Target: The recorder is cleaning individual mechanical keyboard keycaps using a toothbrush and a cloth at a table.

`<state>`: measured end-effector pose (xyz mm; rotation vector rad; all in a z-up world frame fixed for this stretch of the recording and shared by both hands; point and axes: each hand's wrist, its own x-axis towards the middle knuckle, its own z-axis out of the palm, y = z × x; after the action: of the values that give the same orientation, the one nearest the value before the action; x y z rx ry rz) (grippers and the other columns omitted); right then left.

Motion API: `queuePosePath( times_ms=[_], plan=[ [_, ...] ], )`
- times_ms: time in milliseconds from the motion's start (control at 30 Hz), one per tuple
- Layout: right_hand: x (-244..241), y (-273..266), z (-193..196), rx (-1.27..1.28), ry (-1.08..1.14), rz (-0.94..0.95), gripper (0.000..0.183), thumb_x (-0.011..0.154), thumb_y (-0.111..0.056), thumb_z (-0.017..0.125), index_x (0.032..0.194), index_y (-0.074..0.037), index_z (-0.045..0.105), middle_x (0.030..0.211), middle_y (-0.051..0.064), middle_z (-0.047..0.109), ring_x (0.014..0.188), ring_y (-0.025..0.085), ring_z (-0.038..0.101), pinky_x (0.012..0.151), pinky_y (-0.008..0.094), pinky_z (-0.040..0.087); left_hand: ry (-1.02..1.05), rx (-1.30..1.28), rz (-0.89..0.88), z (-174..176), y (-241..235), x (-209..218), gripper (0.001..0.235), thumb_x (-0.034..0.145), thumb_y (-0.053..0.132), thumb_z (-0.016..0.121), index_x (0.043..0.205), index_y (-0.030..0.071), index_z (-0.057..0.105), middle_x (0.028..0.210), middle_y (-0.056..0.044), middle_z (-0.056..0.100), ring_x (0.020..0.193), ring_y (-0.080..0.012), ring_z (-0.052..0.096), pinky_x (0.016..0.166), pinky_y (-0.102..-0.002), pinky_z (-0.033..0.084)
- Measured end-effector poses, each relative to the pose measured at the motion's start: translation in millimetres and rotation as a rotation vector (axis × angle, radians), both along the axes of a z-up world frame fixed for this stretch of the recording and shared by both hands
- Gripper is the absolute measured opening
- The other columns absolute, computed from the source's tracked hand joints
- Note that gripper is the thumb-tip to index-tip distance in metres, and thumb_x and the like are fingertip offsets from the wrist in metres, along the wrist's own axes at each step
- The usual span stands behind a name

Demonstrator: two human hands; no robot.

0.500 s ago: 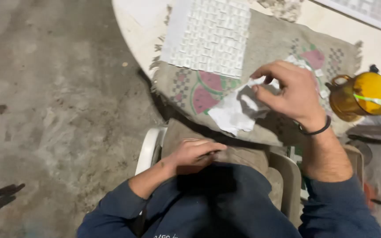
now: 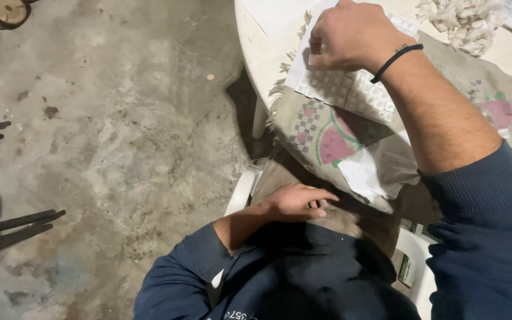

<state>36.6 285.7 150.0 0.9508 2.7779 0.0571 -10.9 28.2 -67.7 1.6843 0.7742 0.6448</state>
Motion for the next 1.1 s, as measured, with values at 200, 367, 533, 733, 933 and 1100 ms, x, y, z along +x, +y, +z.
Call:
queuePosePath(
  times_ms=[200, 367, 533, 733, 933, 1100],
  plan=[
    [-13.0, 0.2, -0.2, -0.056, -0.083, -0.032, 0.025, 0.079, -0.037, 0.081, 0.097, -0.020, 0.083, 0.091, 0.009, 0.077, 0.090, 0.031, 0.071, 0.078, 0.046, 0.056, 0.021, -0.048, -0.046, 12.0, -6.6, -4.3, 0.052, 0.091, 0.034, 0.067, 0.140, 0.018, 0.061, 0.120, -0.008, 0.074, 0.103, -0.0226, 0.073, 0.092, -0.035, 0.056],
    [6.9, 20.7, 0.2, -0.117, 0.093, 0.010, 0.027, 0.083, -0.032, 0.078, 0.105, -0.018, 0.082, 0.101, 0.006, 0.077, 0.088, 0.029, 0.072, 0.078, 0.043, 0.056, 0.020, -0.025, -0.071, -0.9, -5.8, -2.7, 0.051, 0.092, 0.035, 0.067, 0.140, 0.018, 0.061, 0.123, -0.010, 0.073, 0.109, -0.0254, 0.072, 0.095, -0.038, 0.055],
    [16.6, 26.2, -7.5, -0.022, 0.135, 0.154, 0.023, 0.082, -0.025, 0.077, 0.102, -0.016, 0.082, 0.109, 0.004, 0.078, 0.090, 0.028, 0.072, 0.079, 0.041, 0.057, 0.072, -0.040, -0.114, -4.3, -3.0, 0.1, 0.054, 0.090, 0.040, 0.066, 0.139, 0.018, 0.061, 0.124, -0.010, 0.073, 0.107, -0.0260, 0.072, 0.094, -0.038, 0.056],
    [7.6, 17.0, -17.5, -0.086, 0.071, 0.080, 0.025, 0.078, -0.035, 0.082, 0.097, -0.019, 0.083, 0.109, 0.000, 0.077, 0.096, 0.027, 0.070, 0.080, 0.043, 0.056, 0.104, -0.047, -0.101, -2.4, -3.1, -1.5, 0.054, 0.090, 0.043, 0.066, 0.138, 0.018, 0.062, 0.123, -0.010, 0.073, 0.108, -0.0252, 0.073, 0.094, -0.038, 0.055],
    [10.0, 21.2, -25.0, -0.036, 0.112, 0.169, 0.023, 0.079, -0.036, 0.082, 0.092, -0.018, 0.082, 0.104, -0.001, 0.077, 0.108, 0.026, 0.066, 0.086, 0.043, 0.053, 0.095, -0.115, -0.110, -5.6, -3.4, 1.1, 0.053, 0.090, 0.040, 0.068, 0.138, 0.019, 0.062, 0.122, -0.010, 0.073, 0.106, -0.0246, 0.073, 0.093, -0.037, 0.056],
    [11.6, 16.9, -10.4, -0.091, 0.090, 0.098, 0.027, 0.088, -0.040, 0.078, 0.096, -0.014, 0.080, 0.103, 0.005, 0.075, 0.097, 0.028, 0.069, 0.082, 0.043, 0.053, 0.026, -0.068, -0.051, -19.0, -7.4, 3.1, 0.047, 0.091, 0.033, 0.073, 0.135, 0.019, 0.064, 0.118, -0.009, 0.075, 0.103, -0.0228, 0.075, 0.091, -0.034, 0.059]
  ],
)
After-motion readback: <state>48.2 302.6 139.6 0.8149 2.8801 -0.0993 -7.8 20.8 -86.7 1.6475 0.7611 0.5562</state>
